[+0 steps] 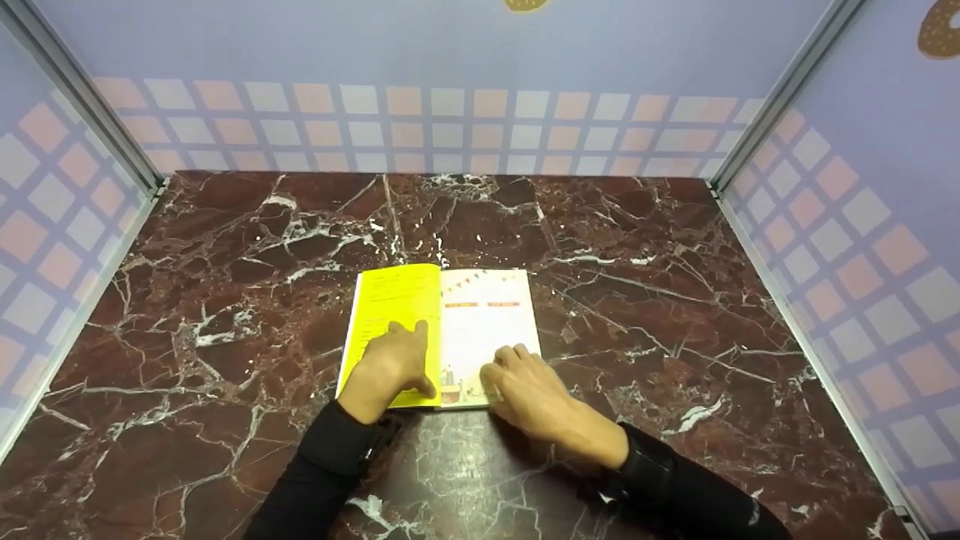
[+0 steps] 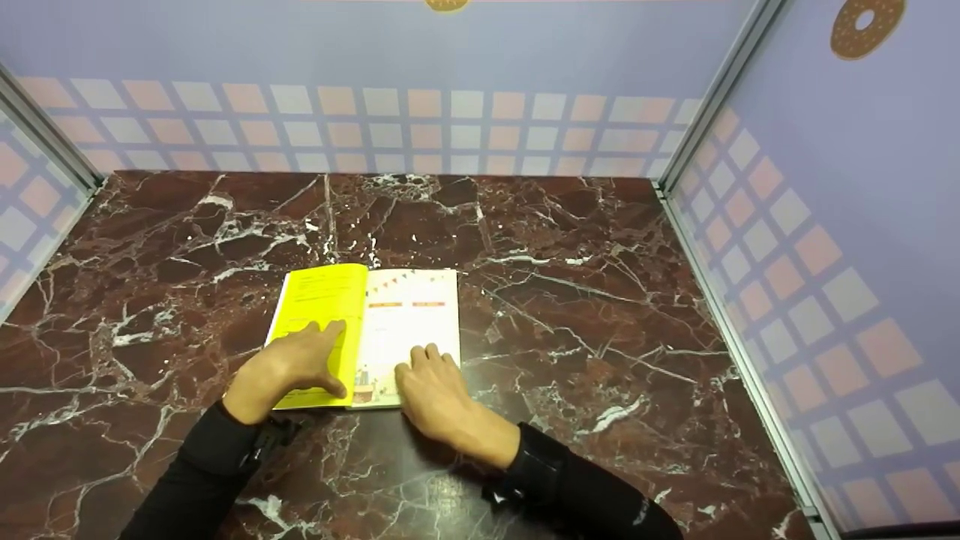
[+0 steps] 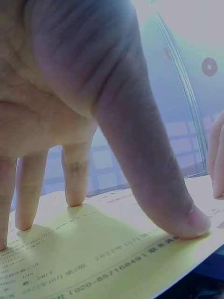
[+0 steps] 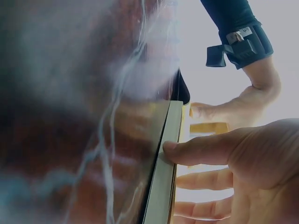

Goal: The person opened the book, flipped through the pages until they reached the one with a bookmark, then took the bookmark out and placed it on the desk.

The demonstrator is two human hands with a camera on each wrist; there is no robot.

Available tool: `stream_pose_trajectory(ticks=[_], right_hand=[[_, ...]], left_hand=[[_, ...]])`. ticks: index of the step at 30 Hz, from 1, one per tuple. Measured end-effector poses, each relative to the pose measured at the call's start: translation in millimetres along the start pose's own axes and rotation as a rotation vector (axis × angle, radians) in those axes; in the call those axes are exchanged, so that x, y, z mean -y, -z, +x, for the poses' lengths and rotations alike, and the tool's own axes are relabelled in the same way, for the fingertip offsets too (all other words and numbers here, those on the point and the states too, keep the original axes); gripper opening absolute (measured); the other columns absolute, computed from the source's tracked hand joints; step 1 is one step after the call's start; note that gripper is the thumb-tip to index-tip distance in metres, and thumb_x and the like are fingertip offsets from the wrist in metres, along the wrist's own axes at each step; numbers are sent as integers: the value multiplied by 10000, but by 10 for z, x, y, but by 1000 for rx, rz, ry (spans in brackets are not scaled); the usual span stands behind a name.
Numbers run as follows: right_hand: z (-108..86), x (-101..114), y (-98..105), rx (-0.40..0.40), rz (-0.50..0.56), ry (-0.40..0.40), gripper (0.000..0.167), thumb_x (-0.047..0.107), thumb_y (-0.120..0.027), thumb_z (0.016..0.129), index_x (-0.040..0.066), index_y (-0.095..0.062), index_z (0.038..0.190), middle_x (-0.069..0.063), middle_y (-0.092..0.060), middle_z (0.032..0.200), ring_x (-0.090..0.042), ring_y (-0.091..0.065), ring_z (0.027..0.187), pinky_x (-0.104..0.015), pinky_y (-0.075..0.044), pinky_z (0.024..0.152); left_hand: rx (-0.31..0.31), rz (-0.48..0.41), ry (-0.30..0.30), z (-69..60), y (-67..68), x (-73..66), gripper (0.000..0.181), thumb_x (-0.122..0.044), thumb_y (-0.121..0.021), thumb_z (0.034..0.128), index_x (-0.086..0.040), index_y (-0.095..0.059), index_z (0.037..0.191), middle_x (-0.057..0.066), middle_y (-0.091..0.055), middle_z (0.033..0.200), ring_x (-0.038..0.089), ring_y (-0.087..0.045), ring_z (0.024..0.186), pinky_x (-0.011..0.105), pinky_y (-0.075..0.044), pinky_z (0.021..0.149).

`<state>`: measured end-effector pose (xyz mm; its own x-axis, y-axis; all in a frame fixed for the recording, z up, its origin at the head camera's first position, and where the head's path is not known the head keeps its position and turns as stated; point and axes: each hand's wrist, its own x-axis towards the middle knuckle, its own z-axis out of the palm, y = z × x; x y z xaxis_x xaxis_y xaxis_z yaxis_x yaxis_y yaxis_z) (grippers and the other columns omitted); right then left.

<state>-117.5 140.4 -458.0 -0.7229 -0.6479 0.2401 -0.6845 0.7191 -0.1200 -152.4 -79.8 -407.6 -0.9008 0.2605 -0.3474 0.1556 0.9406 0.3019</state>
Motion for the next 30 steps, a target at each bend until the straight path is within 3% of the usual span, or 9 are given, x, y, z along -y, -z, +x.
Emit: stream_pose_trajectory(ticks=[10,14,20,30], right_hand=[[-152,-158,148,82,-5,-107,299,-29,-821,654,109,-670,872,-84,-602,918,-265,-522,814,-385,-512,687],[-197,-195,206,115,11,-151,316,-101,-735,627,88,-659,869,-94,-573,902,-286,-523,821,-417,-509,686],[-249,-226,306,138,13,-158,258,-112,-724,647,55,-661,833,-105,-573,853,-301,-561,776,-435,-541,631],[-256,-277,413,157,18,-167,205,-46,-709,724,125,-636,639,-28,-570,656,-238,-582,582,-426,-539,516]], left_hand=[[9,17,1,18,1,-4,830,-244,-979,681,46,-480,1278,363,-543,1151,514,-626,1041,591,-550,886],[5,19,1,17,-4,0,824,-240,-979,678,42,-481,1271,358,-546,1146,512,-625,1040,594,-550,887],[-15,13,-11,11,-12,-2,809,-231,-986,664,38,-490,1245,341,-551,1109,508,-627,1019,590,-551,873],[-23,18,-11,7,-11,-1,815,-240,-990,664,38,-494,1248,335,-555,1096,507,-632,1007,587,-555,857]])
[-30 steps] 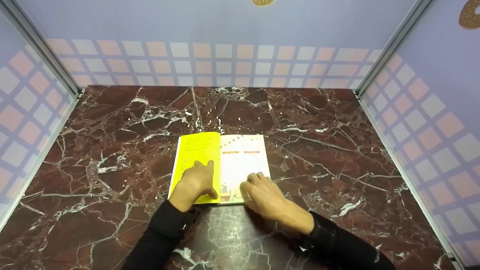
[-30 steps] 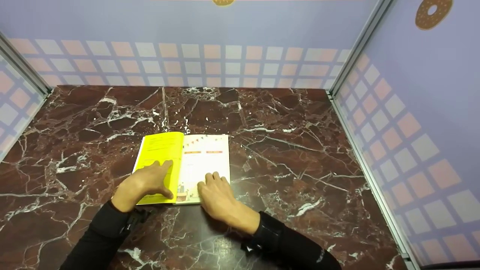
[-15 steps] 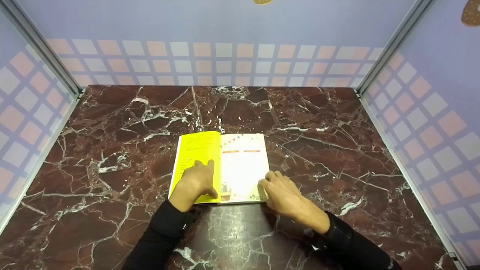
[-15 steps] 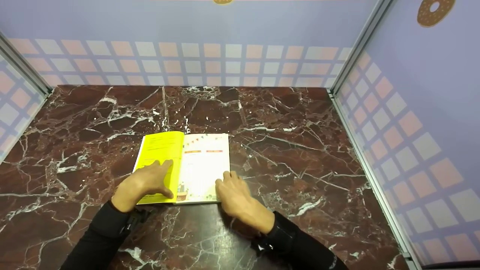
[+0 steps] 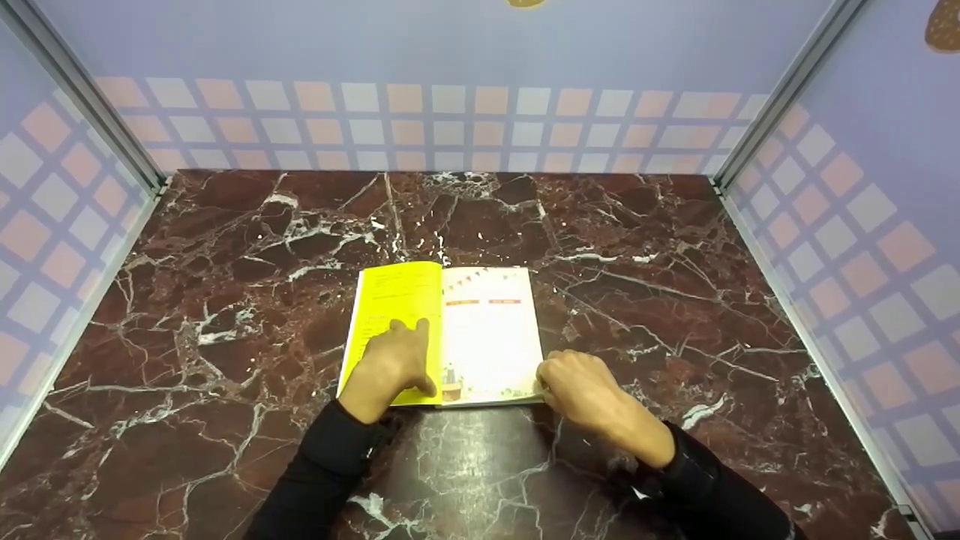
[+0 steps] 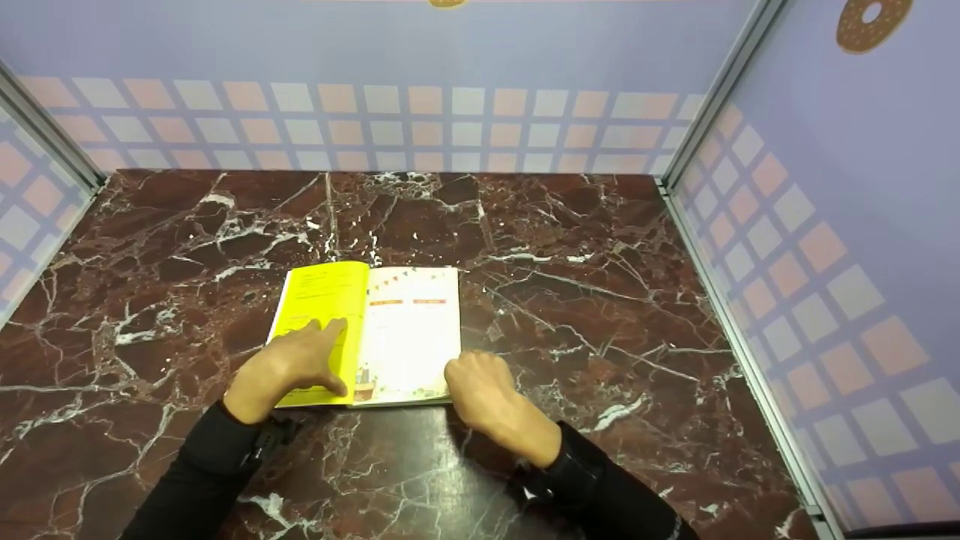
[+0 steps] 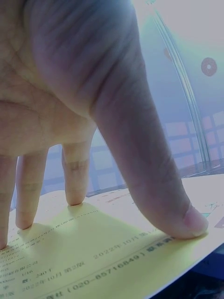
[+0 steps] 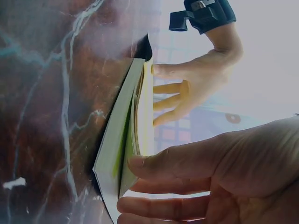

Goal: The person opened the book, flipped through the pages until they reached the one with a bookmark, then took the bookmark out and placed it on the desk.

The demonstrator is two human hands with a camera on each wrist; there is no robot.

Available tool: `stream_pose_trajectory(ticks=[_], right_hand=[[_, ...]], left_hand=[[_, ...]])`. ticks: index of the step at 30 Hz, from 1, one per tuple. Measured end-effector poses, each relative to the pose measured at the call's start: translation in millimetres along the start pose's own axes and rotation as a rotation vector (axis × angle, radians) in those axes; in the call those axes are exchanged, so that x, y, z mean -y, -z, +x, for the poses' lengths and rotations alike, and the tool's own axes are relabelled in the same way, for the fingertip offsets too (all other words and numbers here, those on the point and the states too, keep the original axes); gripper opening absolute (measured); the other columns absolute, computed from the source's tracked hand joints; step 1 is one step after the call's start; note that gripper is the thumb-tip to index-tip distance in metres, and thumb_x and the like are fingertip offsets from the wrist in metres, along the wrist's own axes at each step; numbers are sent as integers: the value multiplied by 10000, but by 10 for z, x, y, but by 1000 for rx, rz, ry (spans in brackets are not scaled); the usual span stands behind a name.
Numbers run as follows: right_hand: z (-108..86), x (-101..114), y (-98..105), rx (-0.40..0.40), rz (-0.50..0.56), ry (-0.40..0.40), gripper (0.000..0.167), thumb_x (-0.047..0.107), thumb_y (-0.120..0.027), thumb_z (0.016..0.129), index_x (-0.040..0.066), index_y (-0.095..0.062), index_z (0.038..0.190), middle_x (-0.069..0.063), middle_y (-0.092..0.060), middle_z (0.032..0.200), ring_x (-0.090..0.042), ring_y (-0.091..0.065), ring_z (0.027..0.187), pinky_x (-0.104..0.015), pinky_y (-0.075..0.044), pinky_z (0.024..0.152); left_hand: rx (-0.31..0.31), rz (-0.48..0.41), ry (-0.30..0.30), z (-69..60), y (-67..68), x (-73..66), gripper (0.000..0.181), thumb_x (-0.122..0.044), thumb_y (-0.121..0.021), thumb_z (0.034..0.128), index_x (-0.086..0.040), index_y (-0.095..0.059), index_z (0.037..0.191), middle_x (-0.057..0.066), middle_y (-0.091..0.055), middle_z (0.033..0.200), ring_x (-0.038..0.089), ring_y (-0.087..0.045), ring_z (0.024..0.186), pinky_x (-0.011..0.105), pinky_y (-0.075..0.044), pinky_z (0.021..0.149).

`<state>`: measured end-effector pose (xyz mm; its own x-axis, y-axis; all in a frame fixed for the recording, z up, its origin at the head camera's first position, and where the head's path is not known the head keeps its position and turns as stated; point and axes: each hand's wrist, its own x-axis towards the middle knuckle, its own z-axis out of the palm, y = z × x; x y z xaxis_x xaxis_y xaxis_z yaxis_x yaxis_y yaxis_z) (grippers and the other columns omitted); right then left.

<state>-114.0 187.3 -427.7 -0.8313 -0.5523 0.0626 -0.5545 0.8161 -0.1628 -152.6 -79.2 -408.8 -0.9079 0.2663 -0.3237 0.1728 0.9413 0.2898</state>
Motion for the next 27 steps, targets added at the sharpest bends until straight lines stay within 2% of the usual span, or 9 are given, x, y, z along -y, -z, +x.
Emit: stream_pose_trajectory(ticks=[4,7,11,15,21,27], right_hand=[[-8,6,20,0,-12,-2,244,-19,-716,765,133,-619,600,-16,-583,631,-228,-598,557,-430,-549,507],[-14,18,31,-17,-42,20,211,-5,-724,780,127,-676,622,-20,-614,631,-239,-621,558,-436,-554,499],[-18,25,31,-55,-95,48,221,-38,-683,756,133,-690,618,-23,-612,618,-238,-602,564,-423,-539,477],[-13,18,20,-104,-132,74,261,-70,-643,712,141,-608,561,-8,-557,594,-209,-539,574,-385,-512,459],[0,5,-2,-166,-161,102,187,-20,-722,734,142,-713,640,8,-580,630,-194,-533,610,-356,-512,471],[14,-9,-17,-195,-171,109,168,-10,-734,740,149,-764,695,11,-607,662,-185,-529,620,-335,-514,478]], left_hand=[[11,14,0,5,5,7,812,-256,-986,674,39,-491,1246,339,-554,1102,509,-639,998,583,-556,855],[20,19,2,5,12,8,805,-261,-983,680,37,-490,1242,336,-553,1102,504,-638,1001,580,-555,860],[18,16,1,1,16,1,802,-255,-985,676,35,-491,1238,326,-554,1088,497,-634,1005,579,-555,860],[9,12,-3,-5,17,-7,807,-250,-987,670,34,-493,1240,320,-555,1079,495,-633,1006,581,-555,854],[0,16,-4,-11,15,-7,812,-252,-986,667,31,-493,1247,323,-555,1084,501,-635,1006,578,-554,852],[8,10,-2,-5,13,-3,822,-253,-984,674,31,-487,1263,328,-551,1095,501,-632,1007,576,-555,856]])
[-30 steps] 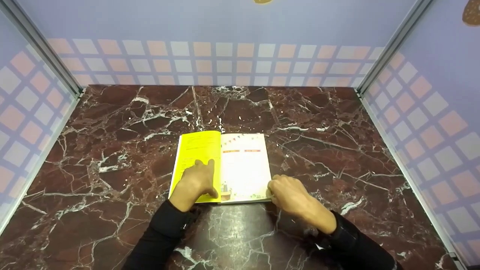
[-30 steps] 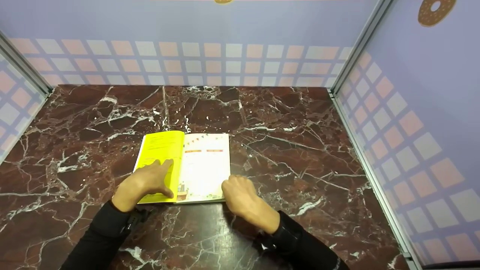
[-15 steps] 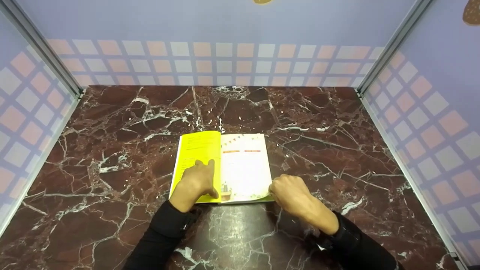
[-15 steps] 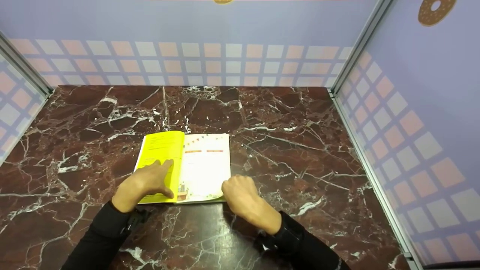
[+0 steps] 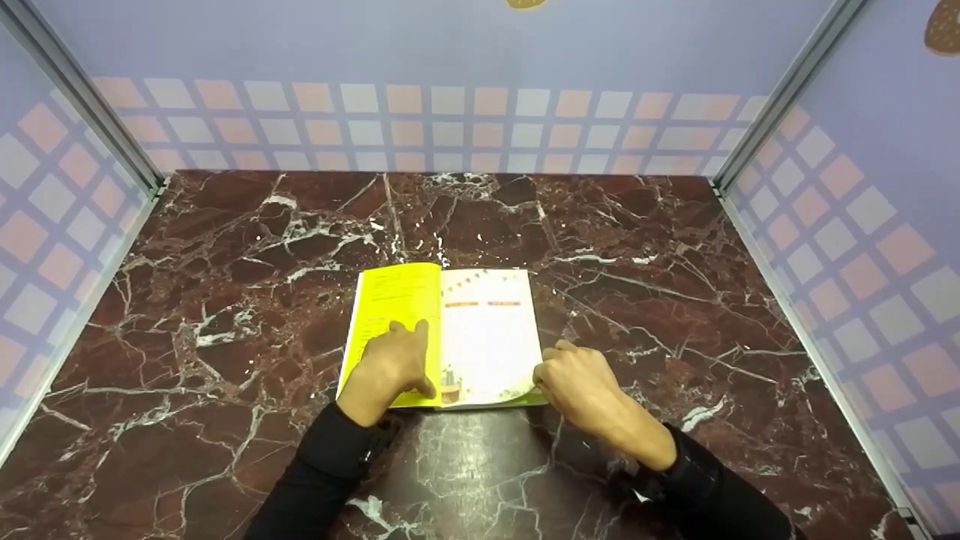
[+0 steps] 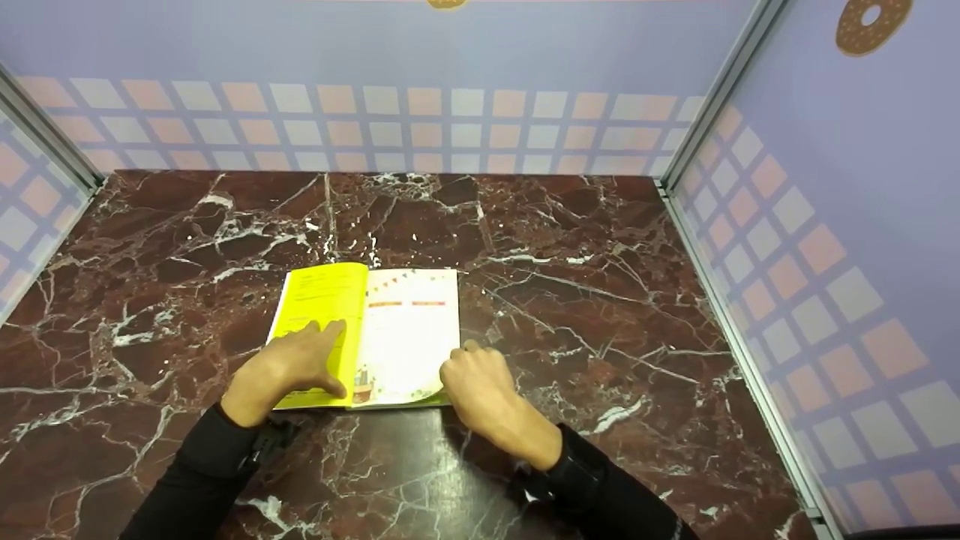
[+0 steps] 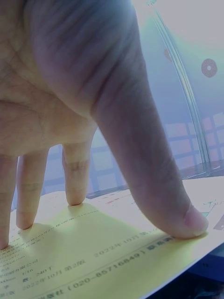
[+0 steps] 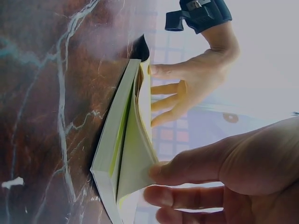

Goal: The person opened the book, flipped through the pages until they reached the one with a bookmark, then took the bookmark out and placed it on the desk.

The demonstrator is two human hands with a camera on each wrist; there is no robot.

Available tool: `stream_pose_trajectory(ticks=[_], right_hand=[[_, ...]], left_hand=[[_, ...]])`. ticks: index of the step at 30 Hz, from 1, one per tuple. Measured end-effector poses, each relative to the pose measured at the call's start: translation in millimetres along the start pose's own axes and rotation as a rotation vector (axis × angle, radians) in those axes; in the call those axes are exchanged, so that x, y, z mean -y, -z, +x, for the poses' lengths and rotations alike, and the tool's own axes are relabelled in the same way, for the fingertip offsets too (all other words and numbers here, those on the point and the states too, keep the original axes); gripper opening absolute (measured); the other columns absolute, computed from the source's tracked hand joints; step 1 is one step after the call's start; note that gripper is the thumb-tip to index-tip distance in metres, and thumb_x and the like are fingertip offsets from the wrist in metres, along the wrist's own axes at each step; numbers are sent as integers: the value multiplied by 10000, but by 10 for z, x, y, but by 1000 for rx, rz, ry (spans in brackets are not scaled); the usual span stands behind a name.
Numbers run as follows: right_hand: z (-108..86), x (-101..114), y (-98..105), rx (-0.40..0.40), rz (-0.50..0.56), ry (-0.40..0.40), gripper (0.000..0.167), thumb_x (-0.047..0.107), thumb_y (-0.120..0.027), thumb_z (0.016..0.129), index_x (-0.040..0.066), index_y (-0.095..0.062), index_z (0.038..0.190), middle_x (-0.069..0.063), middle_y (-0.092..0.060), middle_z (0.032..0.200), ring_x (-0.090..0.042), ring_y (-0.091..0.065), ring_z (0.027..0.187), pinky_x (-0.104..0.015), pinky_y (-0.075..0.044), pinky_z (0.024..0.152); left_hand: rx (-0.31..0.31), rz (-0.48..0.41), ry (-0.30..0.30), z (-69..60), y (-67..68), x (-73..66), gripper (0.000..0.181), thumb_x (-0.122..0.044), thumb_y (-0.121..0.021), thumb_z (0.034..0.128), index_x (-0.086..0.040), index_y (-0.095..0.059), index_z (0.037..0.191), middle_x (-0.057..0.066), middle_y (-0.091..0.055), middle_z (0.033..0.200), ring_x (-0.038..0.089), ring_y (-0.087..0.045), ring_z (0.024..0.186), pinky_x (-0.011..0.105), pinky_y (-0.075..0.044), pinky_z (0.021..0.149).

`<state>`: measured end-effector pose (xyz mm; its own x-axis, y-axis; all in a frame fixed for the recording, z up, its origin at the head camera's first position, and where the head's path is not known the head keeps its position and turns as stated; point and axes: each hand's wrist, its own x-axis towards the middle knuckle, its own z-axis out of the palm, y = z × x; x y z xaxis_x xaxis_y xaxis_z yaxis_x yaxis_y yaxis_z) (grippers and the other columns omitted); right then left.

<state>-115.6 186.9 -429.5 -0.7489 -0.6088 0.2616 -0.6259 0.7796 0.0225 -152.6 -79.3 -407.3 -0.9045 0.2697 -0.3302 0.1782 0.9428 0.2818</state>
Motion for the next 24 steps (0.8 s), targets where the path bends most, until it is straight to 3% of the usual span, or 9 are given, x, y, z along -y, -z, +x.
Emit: stream_pose_trajectory(ticks=[9,17,24], right_hand=[[3,-7,4,-30,57,-19,133,86,-789,807,177,-773,711,35,-644,695,-177,-542,648,-331,-509,488],[-3,-33,51,-35,147,-48,163,138,-906,715,197,-755,709,61,-668,727,-140,-546,668,-311,-516,517],[2,-37,75,-16,202,-81,160,178,-920,726,194,-760,722,57,-676,730,-126,-537,658,-278,-493,520]], left_hand=[[14,-11,13,3,13,2,832,-241,-980,688,31,-484,1298,354,-546,1147,521,-633,1014,598,-549,869],[7,-13,13,10,15,-2,825,-230,-973,688,31,-484,1300,366,-548,1167,525,-623,1038,614,-538,892],[-1,-11,10,9,14,7,786,-249,-957,703,36,-509,1282,353,-569,1155,506,-622,1055,603,-546,879]])
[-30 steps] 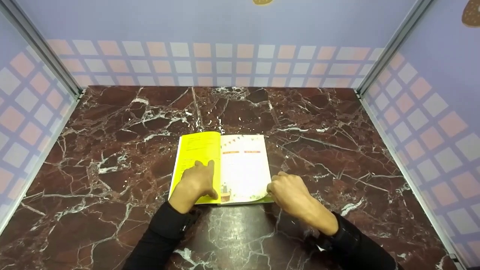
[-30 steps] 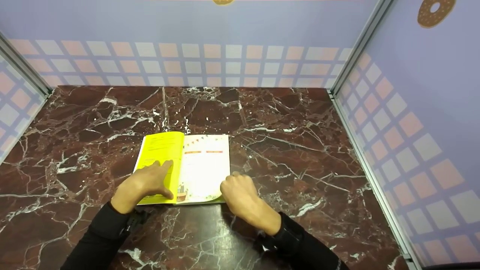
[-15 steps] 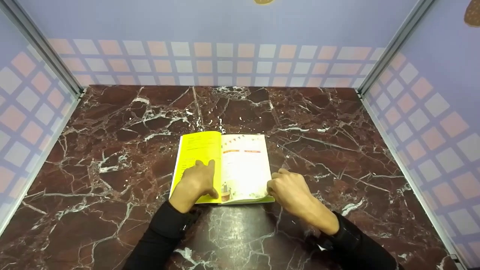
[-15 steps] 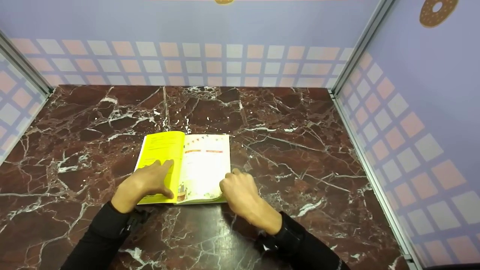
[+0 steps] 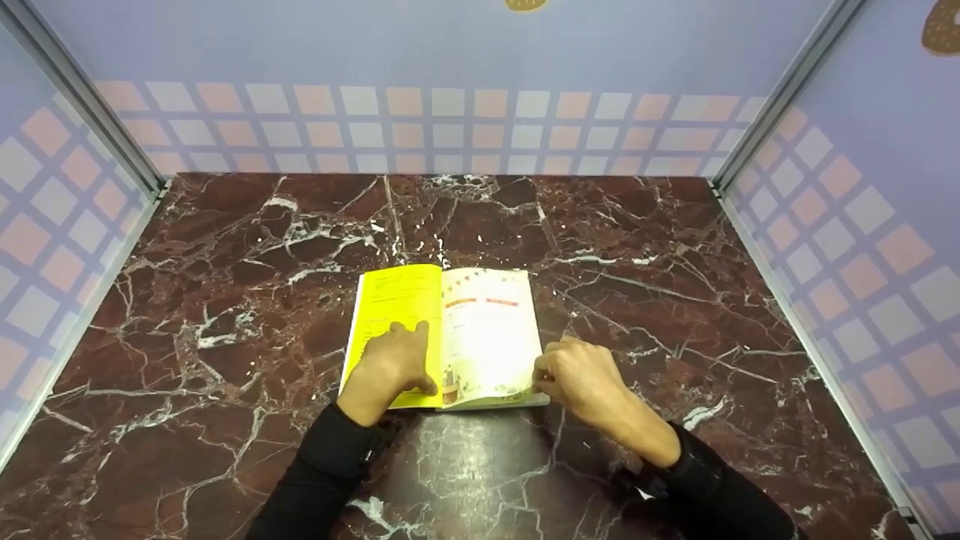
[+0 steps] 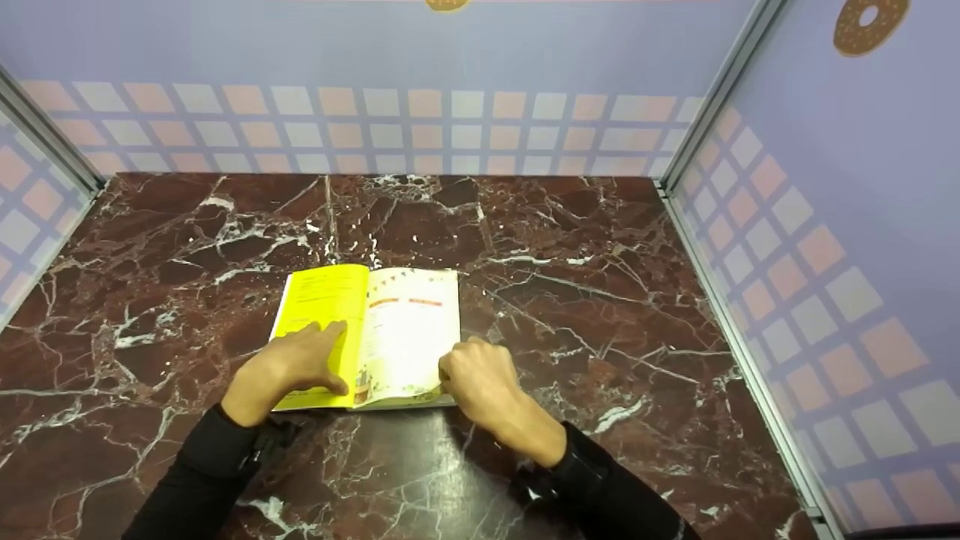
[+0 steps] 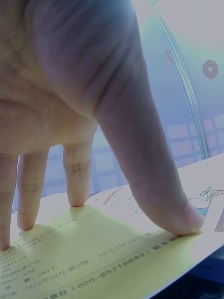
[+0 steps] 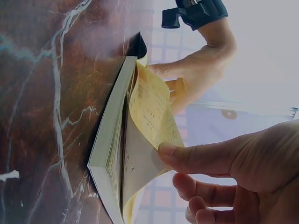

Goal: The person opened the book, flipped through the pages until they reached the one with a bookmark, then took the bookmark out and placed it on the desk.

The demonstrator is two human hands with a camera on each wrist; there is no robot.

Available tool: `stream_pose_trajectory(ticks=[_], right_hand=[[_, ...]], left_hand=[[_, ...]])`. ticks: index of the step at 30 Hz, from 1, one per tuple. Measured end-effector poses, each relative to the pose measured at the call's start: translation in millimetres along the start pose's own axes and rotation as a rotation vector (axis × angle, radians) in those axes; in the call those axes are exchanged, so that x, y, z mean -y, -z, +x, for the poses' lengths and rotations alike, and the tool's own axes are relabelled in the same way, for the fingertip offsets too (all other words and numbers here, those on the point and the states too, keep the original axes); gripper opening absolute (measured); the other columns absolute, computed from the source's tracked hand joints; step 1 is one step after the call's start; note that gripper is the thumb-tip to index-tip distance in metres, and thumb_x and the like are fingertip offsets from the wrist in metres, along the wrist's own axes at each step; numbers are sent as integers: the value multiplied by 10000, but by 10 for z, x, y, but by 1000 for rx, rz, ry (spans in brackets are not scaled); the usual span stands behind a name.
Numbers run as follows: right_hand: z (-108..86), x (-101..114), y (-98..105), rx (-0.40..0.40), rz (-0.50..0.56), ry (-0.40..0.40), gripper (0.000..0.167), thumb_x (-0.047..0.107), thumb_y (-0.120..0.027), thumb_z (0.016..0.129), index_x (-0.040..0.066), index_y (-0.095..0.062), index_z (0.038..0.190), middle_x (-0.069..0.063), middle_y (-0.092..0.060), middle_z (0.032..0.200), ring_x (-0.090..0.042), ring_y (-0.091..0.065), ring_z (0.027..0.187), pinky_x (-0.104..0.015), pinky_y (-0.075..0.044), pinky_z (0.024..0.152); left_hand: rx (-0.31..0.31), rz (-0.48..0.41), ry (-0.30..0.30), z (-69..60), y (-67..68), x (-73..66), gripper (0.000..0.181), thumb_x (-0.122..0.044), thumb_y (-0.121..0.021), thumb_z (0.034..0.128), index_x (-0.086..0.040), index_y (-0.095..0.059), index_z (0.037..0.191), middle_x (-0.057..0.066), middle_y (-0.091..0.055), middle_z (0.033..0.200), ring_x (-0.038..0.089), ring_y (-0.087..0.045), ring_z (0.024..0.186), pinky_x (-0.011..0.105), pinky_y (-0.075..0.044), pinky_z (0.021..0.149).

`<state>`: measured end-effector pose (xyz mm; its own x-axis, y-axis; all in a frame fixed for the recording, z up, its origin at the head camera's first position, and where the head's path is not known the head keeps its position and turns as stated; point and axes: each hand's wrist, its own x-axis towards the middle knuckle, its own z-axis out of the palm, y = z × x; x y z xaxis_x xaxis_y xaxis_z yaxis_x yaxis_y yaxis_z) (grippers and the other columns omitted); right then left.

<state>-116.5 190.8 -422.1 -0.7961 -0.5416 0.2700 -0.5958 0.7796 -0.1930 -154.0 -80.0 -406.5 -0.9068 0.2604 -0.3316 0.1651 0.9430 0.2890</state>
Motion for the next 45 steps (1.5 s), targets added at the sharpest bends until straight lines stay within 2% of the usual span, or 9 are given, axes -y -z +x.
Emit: stream_pose_trajectory(ticks=[5,15,22,28,32,38,45], right_hand=[[3,5,31,7,10,-22,138,175,-903,760,198,-768,738,60,-676,730,-120,-545,655,-268,-498,522],[7,31,73,-29,30,16,59,146,-858,812,181,-814,830,52,-696,782,-138,-614,689,-303,-533,538],[16,31,21,-118,29,59,102,83,-852,798,171,-801,811,42,-705,760,-145,-645,678,-326,-551,541],[14,42,-16,-189,-16,97,93,130,-863,791,185,-788,781,57,-659,710,-129,-609,629,-306,-519,505],[12,46,-28,-207,-17,104,98,132,-868,782,182,-785,767,59,-641,692,-123,-611,606,-303,-517,497],[15,58,-33,-229,1,97,112,124,-877,770,168,-775,753,49,-618,678,-130,-596,594,-311,-522,506],[29,75,-65,-270,9,113,130,111,-891,749,134,-763,751,31,-634,700,-141,-589,633,-314,-532,527]], left_hand=[[2,4,4,1,4,11,772,-273,-942,730,38,-518,1295,354,-573,1175,511,-620,1067,607,-546,881],[15,-12,1,16,22,30,755,-285,-896,802,44,-511,1363,338,-585,1197,493,-601,1107,596,-532,898],[14,-20,2,18,20,30,706,-277,-862,837,47,-514,1359,339,-590,1192,497,-609,1079,591,-531,884],[15,-16,0,16,33,27,685,-279,-840,862,52,-514,1365,344,-592,1197,503,-612,1086,597,-527,894],[4,-12,-2,16,44,36,636,-276,-818,877,53,-537,1343,337,-609,1189,482,-618,1069,585,-532,887],[-14,-8,-8,-4,74,42,565,-298,-811,891,72,-587,1255,302,-634,1127,415,-621,963,558,-546,857],[-42,5,-12,-26,95,41,503,-321,-797,900,80,-617,1146,283,-619,1065,456,-632,956,581,-543,863]])
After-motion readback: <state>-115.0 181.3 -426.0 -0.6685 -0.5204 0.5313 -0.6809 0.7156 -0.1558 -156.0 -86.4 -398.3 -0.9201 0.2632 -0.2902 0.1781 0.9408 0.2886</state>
